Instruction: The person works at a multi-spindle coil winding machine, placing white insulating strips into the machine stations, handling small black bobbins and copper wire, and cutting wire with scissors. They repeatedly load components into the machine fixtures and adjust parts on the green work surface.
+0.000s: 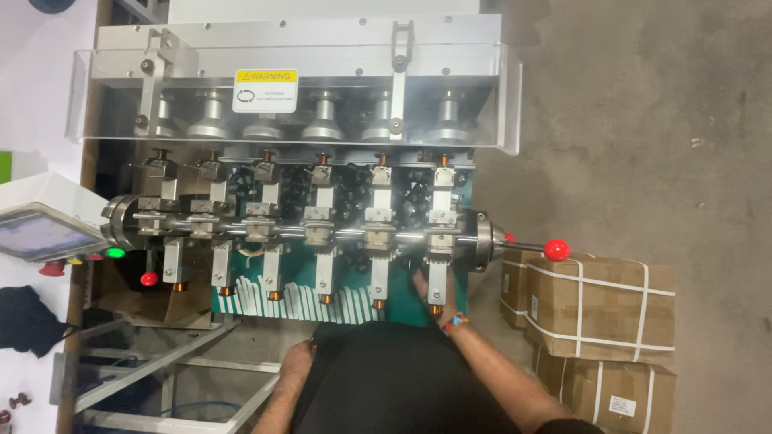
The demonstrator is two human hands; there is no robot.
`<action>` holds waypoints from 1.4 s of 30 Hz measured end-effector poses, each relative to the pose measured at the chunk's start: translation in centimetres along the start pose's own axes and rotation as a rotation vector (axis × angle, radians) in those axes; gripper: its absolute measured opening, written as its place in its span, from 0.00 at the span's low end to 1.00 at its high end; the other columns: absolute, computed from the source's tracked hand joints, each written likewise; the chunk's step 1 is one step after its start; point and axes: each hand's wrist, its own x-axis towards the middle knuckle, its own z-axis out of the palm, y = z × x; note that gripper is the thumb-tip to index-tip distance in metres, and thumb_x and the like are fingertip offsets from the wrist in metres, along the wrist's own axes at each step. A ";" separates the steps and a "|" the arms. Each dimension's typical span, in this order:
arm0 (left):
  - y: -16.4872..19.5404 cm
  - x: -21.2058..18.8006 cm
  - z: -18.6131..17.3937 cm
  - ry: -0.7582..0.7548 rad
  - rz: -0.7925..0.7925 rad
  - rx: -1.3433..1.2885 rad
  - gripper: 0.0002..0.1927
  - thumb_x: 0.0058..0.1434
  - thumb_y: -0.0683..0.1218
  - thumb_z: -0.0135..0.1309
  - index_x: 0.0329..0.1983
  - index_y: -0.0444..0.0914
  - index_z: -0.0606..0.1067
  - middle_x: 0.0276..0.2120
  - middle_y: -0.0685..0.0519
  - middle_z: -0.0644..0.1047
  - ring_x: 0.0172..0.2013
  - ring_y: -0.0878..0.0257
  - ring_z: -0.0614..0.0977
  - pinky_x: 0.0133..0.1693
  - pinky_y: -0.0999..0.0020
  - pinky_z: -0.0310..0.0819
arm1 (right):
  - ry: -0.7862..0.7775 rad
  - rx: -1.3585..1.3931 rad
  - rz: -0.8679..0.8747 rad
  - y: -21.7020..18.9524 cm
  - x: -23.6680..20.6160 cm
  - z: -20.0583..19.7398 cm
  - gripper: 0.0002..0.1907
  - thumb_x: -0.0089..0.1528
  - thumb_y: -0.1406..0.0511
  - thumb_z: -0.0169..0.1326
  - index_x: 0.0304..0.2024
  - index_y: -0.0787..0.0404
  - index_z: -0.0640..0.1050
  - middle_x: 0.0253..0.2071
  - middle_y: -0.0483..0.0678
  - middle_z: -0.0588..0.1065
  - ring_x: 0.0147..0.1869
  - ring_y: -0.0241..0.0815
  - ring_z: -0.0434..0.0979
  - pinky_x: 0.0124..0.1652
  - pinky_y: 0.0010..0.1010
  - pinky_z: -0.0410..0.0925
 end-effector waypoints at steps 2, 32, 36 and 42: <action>1.4 0.2 -0.6 -0.019 0.122 0.060 0.16 0.65 0.52 0.48 0.43 0.37 0.79 0.43 0.38 0.81 0.49 0.40 0.80 0.51 0.47 0.73 | -0.095 0.027 -0.160 -0.1 -2.9 -2.6 0.22 0.55 0.72 0.59 0.52 0.63 0.72 0.45 0.53 0.74 0.49 0.44 0.75 0.48 0.34 0.70; 39.6 -0.6 -22.3 0.332 0.740 -0.227 0.13 0.57 0.52 0.60 0.29 0.36 0.80 0.33 0.44 0.79 0.39 0.44 0.82 0.42 0.49 0.76 | -0.860 -0.694 -0.243 -27.7 14.3 -24.6 0.31 0.51 0.55 0.64 0.53 0.56 0.70 0.40 0.53 0.79 0.45 0.51 0.80 0.44 0.40 0.72; 40.0 -2.2 -22.7 0.504 0.755 -0.353 0.08 0.62 0.47 0.56 0.35 0.36 0.78 0.40 0.45 0.79 0.40 0.44 0.81 0.40 0.49 0.75 | -0.754 -0.795 -0.258 -29.7 12.7 -25.2 0.24 0.53 0.60 0.63 0.49 0.56 0.71 0.36 0.52 0.79 0.43 0.55 0.79 0.41 0.45 0.70; 41.4 -4.9 -22.6 0.791 0.984 -0.387 0.05 0.64 0.41 0.55 0.39 0.36 0.72 0.41 0.45 0.76 0.39 0.45 0.80 0.39 0.53 0.74 | -0.781 -0.834 -0.203 -34.3 9.4 -28.8 0.21 0.54 0.59 0.64 0.46 0.53 0.72 0.33 0.51 0.79 0.40 0.55 0.79 0.38 0.45 0.69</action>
